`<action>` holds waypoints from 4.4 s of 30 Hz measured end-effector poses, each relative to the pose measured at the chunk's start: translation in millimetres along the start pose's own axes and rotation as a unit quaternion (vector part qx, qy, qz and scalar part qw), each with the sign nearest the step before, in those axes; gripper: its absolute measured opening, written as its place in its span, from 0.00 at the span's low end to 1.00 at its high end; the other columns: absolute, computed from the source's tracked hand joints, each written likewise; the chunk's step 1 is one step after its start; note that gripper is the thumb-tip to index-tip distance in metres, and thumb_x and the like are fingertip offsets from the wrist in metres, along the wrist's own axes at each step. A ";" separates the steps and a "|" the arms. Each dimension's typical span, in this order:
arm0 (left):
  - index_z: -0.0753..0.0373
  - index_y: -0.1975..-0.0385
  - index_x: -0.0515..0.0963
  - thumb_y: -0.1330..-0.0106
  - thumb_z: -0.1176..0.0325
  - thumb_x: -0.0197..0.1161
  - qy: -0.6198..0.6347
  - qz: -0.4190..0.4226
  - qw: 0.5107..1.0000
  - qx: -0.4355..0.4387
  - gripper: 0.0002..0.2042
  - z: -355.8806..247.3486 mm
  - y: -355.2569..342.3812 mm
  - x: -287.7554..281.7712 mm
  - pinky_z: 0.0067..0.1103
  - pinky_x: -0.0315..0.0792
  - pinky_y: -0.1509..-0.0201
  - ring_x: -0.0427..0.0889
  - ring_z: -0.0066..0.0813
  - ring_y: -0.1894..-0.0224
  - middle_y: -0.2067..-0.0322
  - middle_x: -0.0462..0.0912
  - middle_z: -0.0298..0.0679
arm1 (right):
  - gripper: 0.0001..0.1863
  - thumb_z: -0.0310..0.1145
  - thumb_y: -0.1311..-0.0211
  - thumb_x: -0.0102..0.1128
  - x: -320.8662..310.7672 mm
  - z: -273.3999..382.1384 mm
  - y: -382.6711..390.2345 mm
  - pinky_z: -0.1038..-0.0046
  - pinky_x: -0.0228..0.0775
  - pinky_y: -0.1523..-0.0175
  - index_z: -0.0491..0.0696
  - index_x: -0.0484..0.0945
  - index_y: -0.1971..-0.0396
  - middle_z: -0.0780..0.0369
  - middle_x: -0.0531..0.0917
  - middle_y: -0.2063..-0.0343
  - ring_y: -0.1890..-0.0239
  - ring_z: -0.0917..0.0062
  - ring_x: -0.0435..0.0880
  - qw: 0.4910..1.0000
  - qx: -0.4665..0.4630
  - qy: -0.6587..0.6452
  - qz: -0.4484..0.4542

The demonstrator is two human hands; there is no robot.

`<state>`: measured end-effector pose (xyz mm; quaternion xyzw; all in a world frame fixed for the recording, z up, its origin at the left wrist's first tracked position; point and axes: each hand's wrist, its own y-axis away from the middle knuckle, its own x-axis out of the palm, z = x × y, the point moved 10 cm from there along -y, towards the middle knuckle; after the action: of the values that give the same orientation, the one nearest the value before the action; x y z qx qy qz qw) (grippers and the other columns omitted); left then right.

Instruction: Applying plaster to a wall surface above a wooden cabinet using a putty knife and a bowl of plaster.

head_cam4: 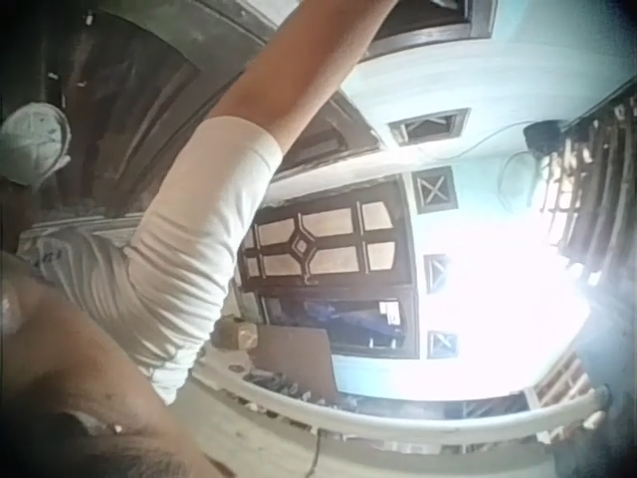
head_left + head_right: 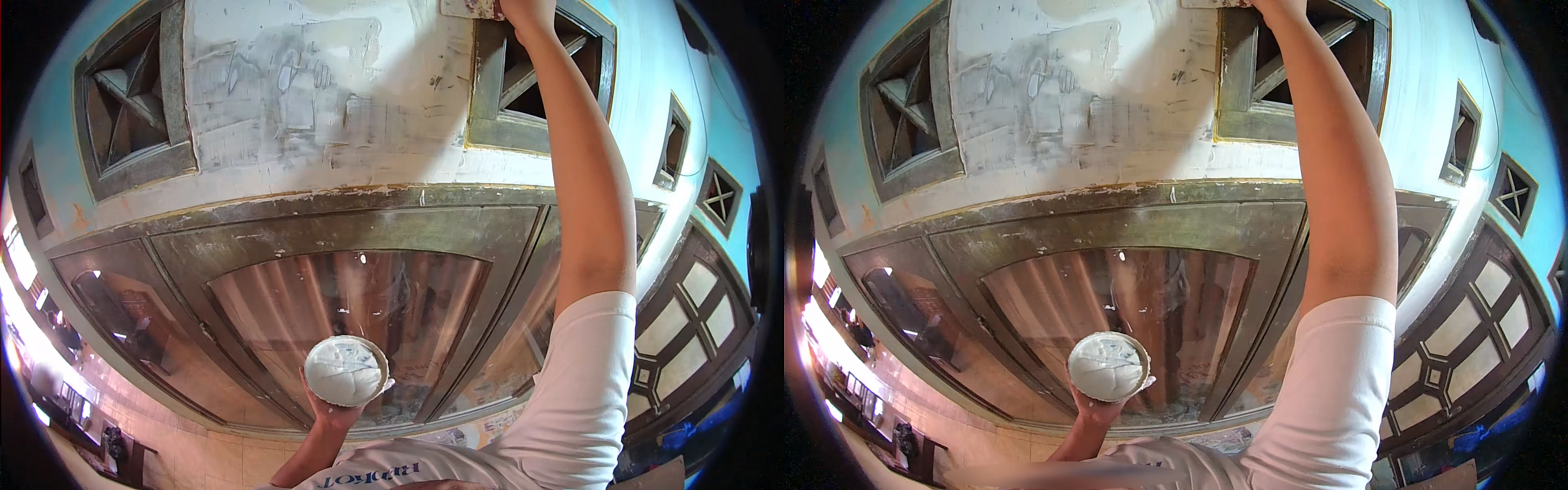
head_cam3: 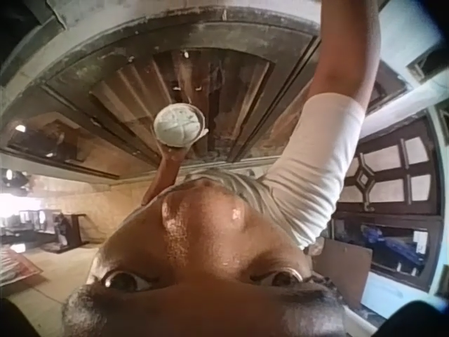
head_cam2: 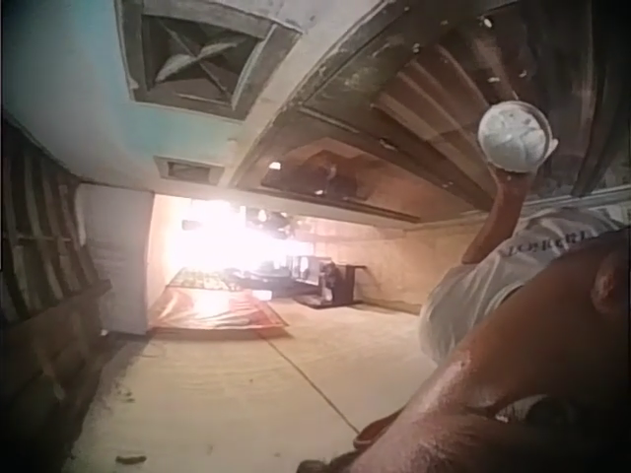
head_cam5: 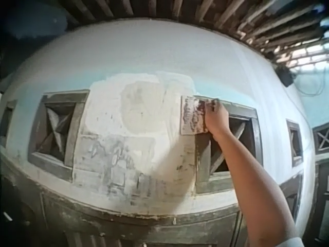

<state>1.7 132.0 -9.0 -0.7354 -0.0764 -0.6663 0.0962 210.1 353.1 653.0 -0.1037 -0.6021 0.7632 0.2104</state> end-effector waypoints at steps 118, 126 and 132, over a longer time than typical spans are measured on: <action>0.47 0.36 0.71 0.41 0.29 0.55 -0.007 -0.001 0.999 -0.049 0.38 17.1 18.7 -2.9 0.54 0.57 0.28 0.66 0.48 0.32 0.35 0.71 0.38 | 0.29 0.60 0.30 0.50 -25.5 -43.0 96.8 0.53 0.71 0.55 0.44 0.76 0.66 0.45 0.82 0.67 0.59 0.42 0.79 0.996 -0.043 0.080 -0.025; 0.48 0.35 0.71 0.41 0.30 0.57 -0.016 0.019 0.999 -0.031 0.38 12.0 27.1 6.5 0.54 0.58 0.28 0.68 0.49 0.33 0.35 0.72 0.38 | 0.27 0.57 0.29 0.50 -41.7 -48.0 89.6 0.57 0.72 0.56 0.44 0.77 0.65 0.47 0.83 0.68 0.60 0.46 0.81 0.998 -0.016 0.036 -0.044; 0.48 0.36 0.71 0.41 0.31 0.58 -0.022 0.003 1.000 -0.016 0.37 13.1 21.9 -11.3 0.55 0.59 0.29 0.69 0.49 0.33 0.35 0.72 0.38 | 0.29 0.59 0.29 0.50 -36.5 -57.1 74.6 0.56 0.71 0.56 0.44 0.77 0.66 0.47 0.82 0.69 0.62 0.44 0.79 0.995 -0.045 0.077 -0.051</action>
<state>18.5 114.0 -22.4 -0.7517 -0.0658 -0.6507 0.0852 251.4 372.8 563.2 -0.1412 -0.6222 0.7134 0.2898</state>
